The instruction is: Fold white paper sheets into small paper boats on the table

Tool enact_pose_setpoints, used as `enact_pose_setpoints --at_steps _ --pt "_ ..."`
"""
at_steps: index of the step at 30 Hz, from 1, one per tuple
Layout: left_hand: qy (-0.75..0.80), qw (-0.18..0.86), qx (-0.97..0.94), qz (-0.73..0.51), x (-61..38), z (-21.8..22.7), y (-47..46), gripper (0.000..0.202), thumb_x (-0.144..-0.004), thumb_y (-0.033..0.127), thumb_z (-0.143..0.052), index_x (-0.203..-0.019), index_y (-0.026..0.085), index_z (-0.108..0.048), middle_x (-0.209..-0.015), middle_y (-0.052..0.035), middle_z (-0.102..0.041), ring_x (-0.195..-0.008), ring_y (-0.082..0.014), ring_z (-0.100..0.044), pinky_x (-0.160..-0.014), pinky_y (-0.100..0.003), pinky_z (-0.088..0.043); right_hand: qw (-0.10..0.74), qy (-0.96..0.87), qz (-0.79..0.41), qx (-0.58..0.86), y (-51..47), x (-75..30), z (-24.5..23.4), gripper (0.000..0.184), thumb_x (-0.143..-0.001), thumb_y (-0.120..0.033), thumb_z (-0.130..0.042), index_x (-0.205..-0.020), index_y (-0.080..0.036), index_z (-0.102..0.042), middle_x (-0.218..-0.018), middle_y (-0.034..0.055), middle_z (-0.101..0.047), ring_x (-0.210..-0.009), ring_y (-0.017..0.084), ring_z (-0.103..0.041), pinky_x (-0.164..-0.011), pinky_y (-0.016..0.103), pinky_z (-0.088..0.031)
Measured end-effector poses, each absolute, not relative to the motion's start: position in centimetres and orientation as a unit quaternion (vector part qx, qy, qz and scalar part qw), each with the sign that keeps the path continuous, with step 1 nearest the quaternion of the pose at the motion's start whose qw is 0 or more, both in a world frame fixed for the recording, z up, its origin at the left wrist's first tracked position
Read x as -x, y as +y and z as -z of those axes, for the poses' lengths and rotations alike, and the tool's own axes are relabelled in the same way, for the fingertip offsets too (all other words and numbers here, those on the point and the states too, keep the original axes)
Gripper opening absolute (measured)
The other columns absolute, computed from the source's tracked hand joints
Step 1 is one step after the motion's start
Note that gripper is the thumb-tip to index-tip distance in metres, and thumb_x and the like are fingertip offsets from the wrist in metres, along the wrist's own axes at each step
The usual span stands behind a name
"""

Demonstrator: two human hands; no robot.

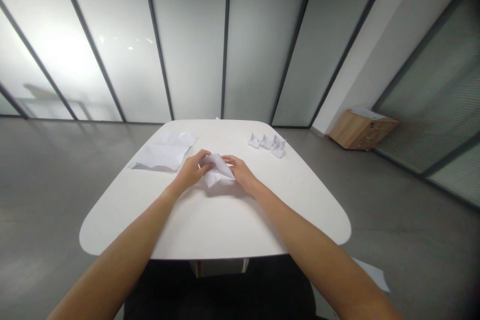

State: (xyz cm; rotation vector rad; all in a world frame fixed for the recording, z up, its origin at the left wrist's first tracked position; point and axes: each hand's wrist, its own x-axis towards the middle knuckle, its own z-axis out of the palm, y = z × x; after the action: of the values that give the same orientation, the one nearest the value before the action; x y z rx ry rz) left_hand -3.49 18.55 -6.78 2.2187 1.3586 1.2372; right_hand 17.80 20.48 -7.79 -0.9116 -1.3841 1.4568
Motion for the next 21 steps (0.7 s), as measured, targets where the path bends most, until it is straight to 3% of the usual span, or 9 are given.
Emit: enact_pose_setpoints --at_steps 4,7,10,14,18,21 --pt "0.47 0.168 -0.751 -0.432 3.5 7.0 18.5 0.048 -0.09 0.044 -0.067 -0.13 0.022 -0.053 -0.086 0.0005 -0.066 -0.074 -0.0161 -0.061 -0.069 -0.027 -0.047 0.433 -0.574 -0.612 0.329 20.0 -17.5 7.3 0.027 -0.07 -0.03 -0.077 -0.095 -0.02 -0.074 -0.089 0.0007 -0.074 -0.078 0.017 -0.065 -0.071 0.026 -0.05" --pt "0.455 0.14 -0.743 -0.47 3.3 7.3 18.8 0.052 -0.089 0.043 -0.069 -0.132 0.022 -0.049 -0.1 -0.0027 -0.065 -0.089 -0.0177 -0.063 -0.078 -0.028 -0.05 0.419 -0.534 -0.667 0.307 19.8 -17.3 7.0 0.026 -0.078 -0.038 -0.074 -0.097 -0.02 -0.073 -0.09 0.0025 -0.075 -0.076 0.018 -0.066 -0.071 0.028 -0.053" --pt "0.443 0.086 -0.742 -0.495 3.2 7.5 19.1 0.039 -0.089 0.038 -0.069 -0.123 0.022 -0.056 -0.114 -0.0064 -0.061 -0.106 -0.0202 -0.061 -0.089 -0.032 -0.051 0.424 -0.475 -0.708 0.305 19.8 -17.1 6.8 0.029 -0.09 -0.046 -0.064 -0.099 -0.02 -0.071 -0.091 0.0047 -0.075 -0.076 0.019 -0.067 -0.071 0.031 -0.057" --pt "0.448 -0.001 -0.776 -0.443 3.2 7.4 18.9 0.014 -0.093 0.033 -0.066 -0.101 0.024 -0.072 -0.117 -0.0079 -0.058 -0.108 -0.0221 -0.058 -0.099 -0.039 -0.048 0.429 -0.408 -0.743 0.312 20.1 -17.0 6.9 0.041 -0.101 -0.054 -0.047 -0.099 -0.019 -0.068 -0.095 0.0075 -0.075 -0.078 0.02 -0.068 -0.073 0.036 -0.06" --pt "0.448 -0.094 -0.791 -0.407 3.3 6.9 18.4 0.016 -0.095 0.035 -0.065 -0.1 0.028 -0.078 -0.122 -0.0083 -0.061 -0.108 -0.0246 -0.057 -0.103 -0.045 -0.044 0.434 -0.403 -0.743 0.312 20.1 -16.8 7.0 0.038 -0.102 -0.05 -0.047 -0.103 -0.018 -0.068 -0.096 0.0079 -0.075 -0.081 0.021 -0.069 -0.076 0.037 -0.061" --pt "0.426 -0.076 -0.818 -0.379 3.3 6.5 18.1 0.024 -0.1 0.036 -0.057 -0.11 0.027 -0.076 -0.114 -0.0077 -0.068 -0.104 -0.0232 -0.061 -0.1 -0.041 -0.047 0.448 -0.386 -0.741 0.318 20.0 -16.7 6.8 0.039 -0.102 -0.051 -0.046 -0.104 -0.018 -0.067 -0.095 0.0077 -0.075 -0.081 0.021 -0.069 -0.077 0.037 -0.061"
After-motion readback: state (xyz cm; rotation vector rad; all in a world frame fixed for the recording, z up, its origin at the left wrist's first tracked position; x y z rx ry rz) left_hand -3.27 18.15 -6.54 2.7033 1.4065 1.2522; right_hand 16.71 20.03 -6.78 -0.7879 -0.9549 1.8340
